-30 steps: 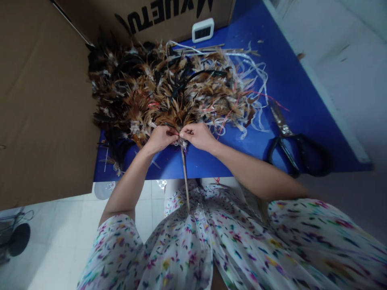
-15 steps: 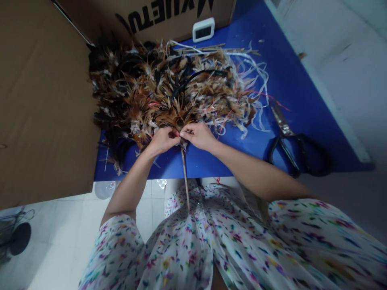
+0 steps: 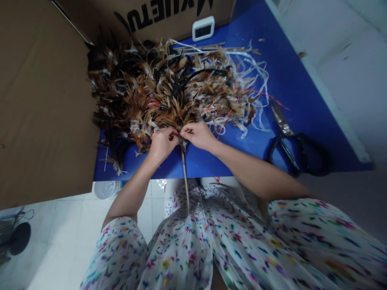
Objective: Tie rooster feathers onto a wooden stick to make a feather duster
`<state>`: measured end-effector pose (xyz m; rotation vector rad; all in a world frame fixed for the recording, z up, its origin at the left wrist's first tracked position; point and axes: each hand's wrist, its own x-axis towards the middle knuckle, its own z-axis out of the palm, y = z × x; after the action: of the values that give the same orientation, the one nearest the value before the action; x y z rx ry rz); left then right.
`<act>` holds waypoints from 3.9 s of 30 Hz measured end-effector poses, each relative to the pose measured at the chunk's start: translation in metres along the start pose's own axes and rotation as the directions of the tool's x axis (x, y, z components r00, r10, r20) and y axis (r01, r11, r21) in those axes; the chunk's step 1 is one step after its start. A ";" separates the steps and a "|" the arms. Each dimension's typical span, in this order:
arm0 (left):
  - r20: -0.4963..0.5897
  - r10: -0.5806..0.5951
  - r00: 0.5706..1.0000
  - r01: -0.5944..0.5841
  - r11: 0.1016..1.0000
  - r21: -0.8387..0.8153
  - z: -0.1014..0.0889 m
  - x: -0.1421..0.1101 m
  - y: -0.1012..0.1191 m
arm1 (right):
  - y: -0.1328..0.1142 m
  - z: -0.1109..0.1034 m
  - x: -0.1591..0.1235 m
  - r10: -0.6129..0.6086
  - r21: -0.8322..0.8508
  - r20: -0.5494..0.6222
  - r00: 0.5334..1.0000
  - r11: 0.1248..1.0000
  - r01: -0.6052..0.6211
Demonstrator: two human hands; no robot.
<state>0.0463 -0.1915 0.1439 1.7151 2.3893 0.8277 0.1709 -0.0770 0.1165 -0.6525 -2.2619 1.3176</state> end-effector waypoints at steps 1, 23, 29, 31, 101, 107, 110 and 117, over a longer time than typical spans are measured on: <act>-0.013 0.013 1.000 -0.012 1.000 0.021 0.000 0.000 0.000 | 0.000 0.000 0.000 -0.001 0.000 0.000 1.000 1.000 0.001; 0.117 0.006 0.993 -0.058 0.896 0.441 -0.009 -0.006 0.001 | 0.002 -0.001 0.001 0.055 0.072 -0.007 0.998 0.996 -0.055; 0.124 -0.031 0.992 -0.034 0.869 0.493 -0.010 -0.010 0.000 | 0.000 -0.004 -0.002 0.041 0.021 -0.018 0.999 0.999 -0.040; 0.130 -0.026 0.991 -0.043 0.863 0.503 -0.009 -0.010 -0.001 | 0.000 -0.005 -0.002 0.030 0.007 -0.020 0.999 1.000 -0.030; -0.036 -0.057 0.998 0.040 0.931 -0.363 0.023 0.005 -0.021 | -0.001 -0.021 -0.004 -0.030 -0.265 0.053 0.998 0.963 0.043; -0.005 -0.082 0.997 0.074 0.920 -0.386 0.027 0.004 -0.025 | -0.006 -0.023 -0.006 0.003 -0.179 0.030 1.000 0.984 0.002; 0.021 -0.118 0.993 0.113 0.868 -0.483 0.029 0.004 -0.026 | -0.008 -0.025 -0.006 0.021 -0.125 0.032 0.999 0.992 -0.017; -0.002 -0.080 0.997 0.070 0.881 -0.467 0.029 0.003 -0.027 | -0.013 -0.022 -0.008 -0.001 -0.062 0.057 0.998 0.998 0.004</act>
<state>0.0328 -0.1837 0.1069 1.4146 2.0212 1.2850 0.1878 -0.0720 0.1367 -0.6407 -2.3570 1.2844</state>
